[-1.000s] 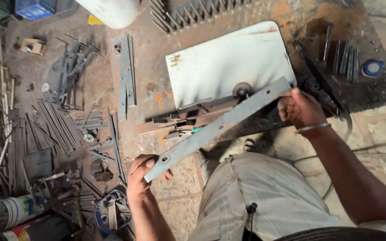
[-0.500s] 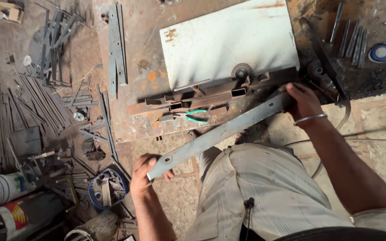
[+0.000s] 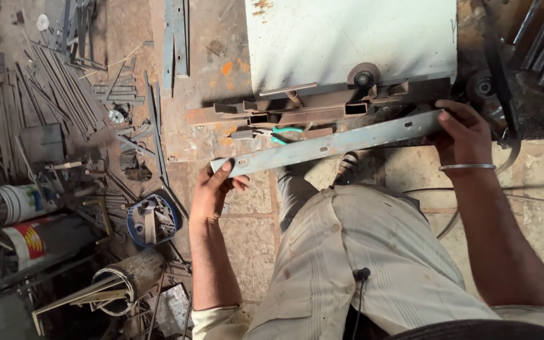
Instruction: The recorder is welding and assembling metal furniture components in a workshop.
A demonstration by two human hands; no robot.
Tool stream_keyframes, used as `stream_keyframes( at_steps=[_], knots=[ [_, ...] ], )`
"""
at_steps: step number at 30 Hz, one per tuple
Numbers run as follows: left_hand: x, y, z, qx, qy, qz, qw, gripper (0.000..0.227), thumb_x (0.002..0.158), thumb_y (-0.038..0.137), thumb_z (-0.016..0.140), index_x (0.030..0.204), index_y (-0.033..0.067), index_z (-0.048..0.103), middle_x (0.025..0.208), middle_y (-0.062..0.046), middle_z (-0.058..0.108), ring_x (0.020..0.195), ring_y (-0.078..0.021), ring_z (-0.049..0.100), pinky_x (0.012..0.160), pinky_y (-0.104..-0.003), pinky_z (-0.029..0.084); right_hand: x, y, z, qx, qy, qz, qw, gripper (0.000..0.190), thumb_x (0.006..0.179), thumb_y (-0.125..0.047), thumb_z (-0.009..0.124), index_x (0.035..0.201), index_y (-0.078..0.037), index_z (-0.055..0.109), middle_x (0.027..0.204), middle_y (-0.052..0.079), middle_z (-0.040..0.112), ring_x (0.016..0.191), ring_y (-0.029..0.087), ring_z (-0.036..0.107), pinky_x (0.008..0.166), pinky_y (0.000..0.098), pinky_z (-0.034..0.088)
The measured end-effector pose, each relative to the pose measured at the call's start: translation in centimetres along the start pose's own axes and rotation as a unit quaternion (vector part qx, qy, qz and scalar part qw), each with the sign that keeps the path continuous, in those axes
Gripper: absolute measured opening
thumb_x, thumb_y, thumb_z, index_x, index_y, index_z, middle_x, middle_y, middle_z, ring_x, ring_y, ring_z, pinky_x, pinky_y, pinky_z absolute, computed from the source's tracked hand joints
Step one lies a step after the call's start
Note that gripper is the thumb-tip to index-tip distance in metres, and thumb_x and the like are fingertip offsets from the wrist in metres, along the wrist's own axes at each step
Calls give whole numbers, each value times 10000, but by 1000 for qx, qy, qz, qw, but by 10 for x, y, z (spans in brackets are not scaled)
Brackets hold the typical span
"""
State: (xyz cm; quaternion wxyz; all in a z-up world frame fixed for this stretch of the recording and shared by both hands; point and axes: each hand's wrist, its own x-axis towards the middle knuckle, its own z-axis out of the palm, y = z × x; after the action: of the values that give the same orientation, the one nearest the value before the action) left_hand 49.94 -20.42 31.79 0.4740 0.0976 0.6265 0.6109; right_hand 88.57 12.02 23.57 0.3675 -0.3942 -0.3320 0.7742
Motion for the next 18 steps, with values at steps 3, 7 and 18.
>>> stream_keyframes(
  at_steps=[3,7,18],
  knots=[
    [4,2,1,-2,13,25,1000,324,991,275,668,1136,-12,630,891,-193,742,748,-248,717,712,-379,581,-3,-6,2,13,-22,-6,1000,229,1062,-35,676,1289,-19,698,1111,90,725,904,200,724,762,351,625],
    [6,11,7,-24,29,95,995,279,1062,285,599,1125,15,631,894,-173,745,753,-233,708,753,-371,583,-3,-12,3,6,-51,0,999,272,1046,-13,663,1314,-38,699,1089,86,726,860,200,726,746,329,611],
    [12,78,-16,102,62,195,974,275,1084,273,650,996,16,692,851,-73,708,752,-143,636,706,-294,513,58,-79,30,-352,-210,-89,908,102,1059,9,641,1129,71,683,963,125,715,867,164,690,807,297,562]
  ],
)
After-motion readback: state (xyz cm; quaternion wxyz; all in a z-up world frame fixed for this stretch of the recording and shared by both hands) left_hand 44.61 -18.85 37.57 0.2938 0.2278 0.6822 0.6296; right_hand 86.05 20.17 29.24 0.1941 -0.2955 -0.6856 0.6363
